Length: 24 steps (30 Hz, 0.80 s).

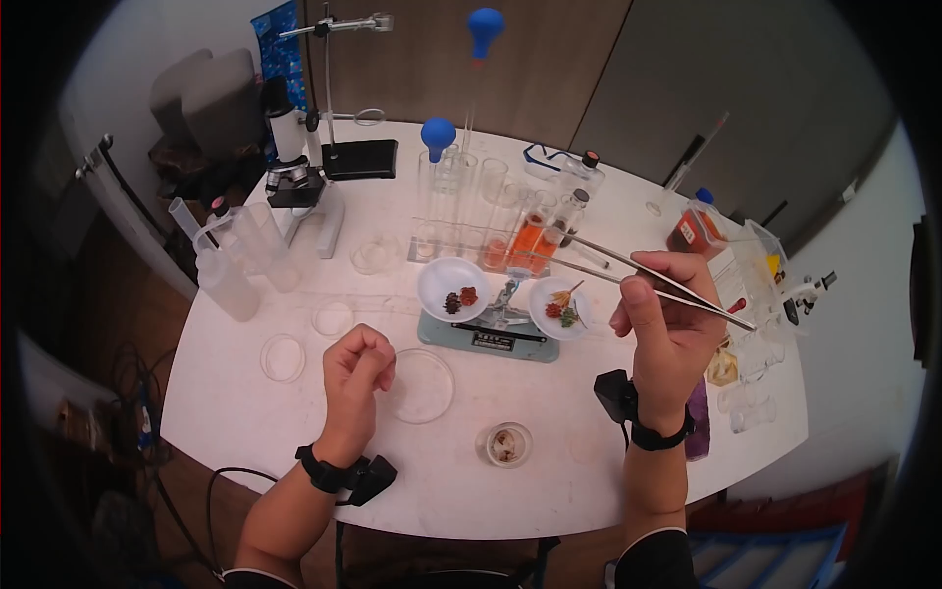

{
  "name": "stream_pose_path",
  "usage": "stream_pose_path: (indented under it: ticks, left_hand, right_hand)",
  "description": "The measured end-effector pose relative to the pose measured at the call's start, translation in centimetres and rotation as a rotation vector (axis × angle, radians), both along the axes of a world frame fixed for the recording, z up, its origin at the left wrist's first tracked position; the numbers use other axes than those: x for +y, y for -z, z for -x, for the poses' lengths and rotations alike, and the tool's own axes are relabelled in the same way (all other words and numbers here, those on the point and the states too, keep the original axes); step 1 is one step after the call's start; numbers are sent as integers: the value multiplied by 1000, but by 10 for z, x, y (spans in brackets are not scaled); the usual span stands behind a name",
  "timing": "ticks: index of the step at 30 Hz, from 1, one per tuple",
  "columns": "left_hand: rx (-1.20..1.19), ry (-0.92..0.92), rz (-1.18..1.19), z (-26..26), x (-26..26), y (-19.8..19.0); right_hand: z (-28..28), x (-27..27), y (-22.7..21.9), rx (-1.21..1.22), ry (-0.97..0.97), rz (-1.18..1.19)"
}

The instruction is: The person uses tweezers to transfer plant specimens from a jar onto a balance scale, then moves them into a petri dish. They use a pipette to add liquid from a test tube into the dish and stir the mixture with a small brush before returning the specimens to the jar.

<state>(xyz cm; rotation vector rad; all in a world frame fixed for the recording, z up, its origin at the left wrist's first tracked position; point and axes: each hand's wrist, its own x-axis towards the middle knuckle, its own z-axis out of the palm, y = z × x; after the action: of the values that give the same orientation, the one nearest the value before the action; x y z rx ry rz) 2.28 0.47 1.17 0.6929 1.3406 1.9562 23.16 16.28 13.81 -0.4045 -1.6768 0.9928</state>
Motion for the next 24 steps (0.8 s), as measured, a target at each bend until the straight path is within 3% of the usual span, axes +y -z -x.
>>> stream_pose_path:
  ticks: [6, 24]
  left_hand:
    - [-7, -7, -1, -1, 0, -1]
    - [29, -17, 34, -3, 1, -5]
  right_hand:
    - [17, -2, 14, -149, -196, 109]
    - [31, 7, 37, -292, -128, 38]
